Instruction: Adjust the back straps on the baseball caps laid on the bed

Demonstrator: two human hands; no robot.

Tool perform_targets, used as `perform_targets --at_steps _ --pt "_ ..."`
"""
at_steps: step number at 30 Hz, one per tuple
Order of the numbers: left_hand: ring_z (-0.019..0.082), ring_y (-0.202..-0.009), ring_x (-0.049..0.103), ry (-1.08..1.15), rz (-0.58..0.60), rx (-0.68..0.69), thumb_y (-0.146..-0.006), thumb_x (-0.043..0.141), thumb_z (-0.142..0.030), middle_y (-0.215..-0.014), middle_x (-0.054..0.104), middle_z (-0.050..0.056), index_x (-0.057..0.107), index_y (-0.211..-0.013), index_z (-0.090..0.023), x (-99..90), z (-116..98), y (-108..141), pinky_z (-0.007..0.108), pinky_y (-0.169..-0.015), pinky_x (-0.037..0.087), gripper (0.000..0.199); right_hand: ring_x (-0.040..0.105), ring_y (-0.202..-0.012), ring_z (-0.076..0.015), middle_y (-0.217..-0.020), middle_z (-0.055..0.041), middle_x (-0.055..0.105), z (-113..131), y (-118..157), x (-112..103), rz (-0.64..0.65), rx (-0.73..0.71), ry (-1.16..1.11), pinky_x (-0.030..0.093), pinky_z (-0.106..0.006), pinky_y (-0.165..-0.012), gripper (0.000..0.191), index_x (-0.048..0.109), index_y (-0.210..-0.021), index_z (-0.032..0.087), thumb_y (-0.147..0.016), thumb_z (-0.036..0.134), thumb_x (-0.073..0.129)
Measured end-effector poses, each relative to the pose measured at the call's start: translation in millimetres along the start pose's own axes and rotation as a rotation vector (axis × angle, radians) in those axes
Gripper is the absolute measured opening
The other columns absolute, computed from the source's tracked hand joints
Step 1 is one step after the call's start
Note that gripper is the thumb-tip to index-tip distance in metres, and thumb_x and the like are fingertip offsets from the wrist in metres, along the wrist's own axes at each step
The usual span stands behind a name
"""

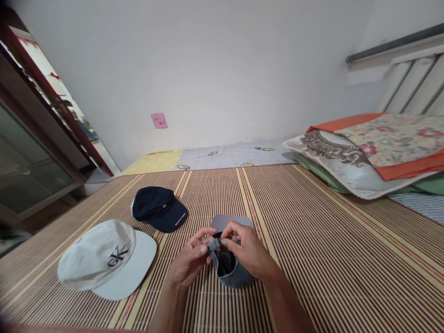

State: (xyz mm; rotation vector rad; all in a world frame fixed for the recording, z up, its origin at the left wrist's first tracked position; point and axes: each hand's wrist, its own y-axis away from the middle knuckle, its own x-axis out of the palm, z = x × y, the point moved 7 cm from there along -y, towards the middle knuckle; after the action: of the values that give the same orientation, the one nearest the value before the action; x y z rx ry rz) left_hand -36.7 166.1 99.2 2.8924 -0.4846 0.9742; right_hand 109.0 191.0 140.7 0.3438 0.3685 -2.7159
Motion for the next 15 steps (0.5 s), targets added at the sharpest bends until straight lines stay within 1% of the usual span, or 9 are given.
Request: perform_targets --at_steps 2,4,7,9,12,15 --pt "0.007 -0.06 0.059 -0.033 0.022 -0.005 -0.073 0.091 -0.03 -0.087 0.077 0.007 0.077 -0.117 -0.017 1.6 -0.2 0.0 0.018 -0.056 0.042 0.048 0.059 -0.069 -0.0149 -0.074 0.0028 0.061 -0.9 -0.3 0.0 0.004 0.009 -0.005 0.044 -0.028 -0.064 0.006 0.064 -0.082 0.02 -0.086 0.024 0.063" --pt "0.007 -0.06 0.058 -0.047 0.023 -0.017 -0.073 0.091 -0.03 -0.088 0.079 0.009 0.079 -0.114 -0.016 1.5 0.6 0.1 0.017 -0.054 0.038 0.045 0.059 -0.07 -0.0152 -0.074 0.0025 0.062 -1.4 0.0 0.8 0.019 0.018 -0.023 0.044 -0.028 -0.064 0.007 0.064 -0.082 0.02 -0.086 0.025 0.063" --pt "0.009 -0.068 0.063 -0.042 0.024 -0.04 -0.072 0.091 -0.029 -0.088 0.08 0.011 0.081 -0.11 -0.016 1.5 2.5 1.0 0.016 -0.054 0.035 0.041 0.061 -0.071 -0.0155 -0.075 0.0021 0.063 0.0 0.7 0.6 0.017 0.009 -0.03 0.045 -0.028 -0.065 0.006 0.065 -0.082 0.02 -0.086 0.025 0.063" --pt "0.011 -0.073 0.065 -0.037 0.034 -0.044 -0.071 0.092 -0.029 -0.088 0.08 0.011 0.081 -0.107 -0.016 2.4 3.2 1.8 0.016 -0.055 0.034 0.039 0.062 -0.072 -0.0155 -0.076 0.0019 0.064 1.9 0.8 0.5 0.013 -0.004 -0.024 0.046 -0.028 -0.066 0.005 0.065 -0.082 0.021 -0.085 0.024 0.063" --pt "0.01 -0.07 0.064 -0.017 0.047 -0.044 -0.07 0.093 -0.029 -0.084 0.079 0.009 0.081 -0.103 -0.016 3.7 3.6 1.8 0.015 -0.054 0.033 0.037 0.062 -0.072 -0.015 -0.076 0.0022 0.064 3.9 0.5 1.8 0.021 -0.015 -0.028 0.046 -0.028 -0.066 0.006 0.065 -0.081 0.021 -0.086 0.023 0.063" --pt "0.008 -0.066 0.059 -0.007 0.023 -0.037 -0.068 0.094 -0.033 -0.082 0.075 0.006 0.08 -0.104 -0.015 2.6 3.0 0.2 0.016 -0.053 0.031 0.043 0.06 -0.071 -0.0146 -0.075 0.0027 0.063 3.7 0.1 1.4 0.01 -0.023 -0.006 0.045 -0.028 -0.067 0.008 0.064 -0.081 0.021 -0.088 0.023 0.062"
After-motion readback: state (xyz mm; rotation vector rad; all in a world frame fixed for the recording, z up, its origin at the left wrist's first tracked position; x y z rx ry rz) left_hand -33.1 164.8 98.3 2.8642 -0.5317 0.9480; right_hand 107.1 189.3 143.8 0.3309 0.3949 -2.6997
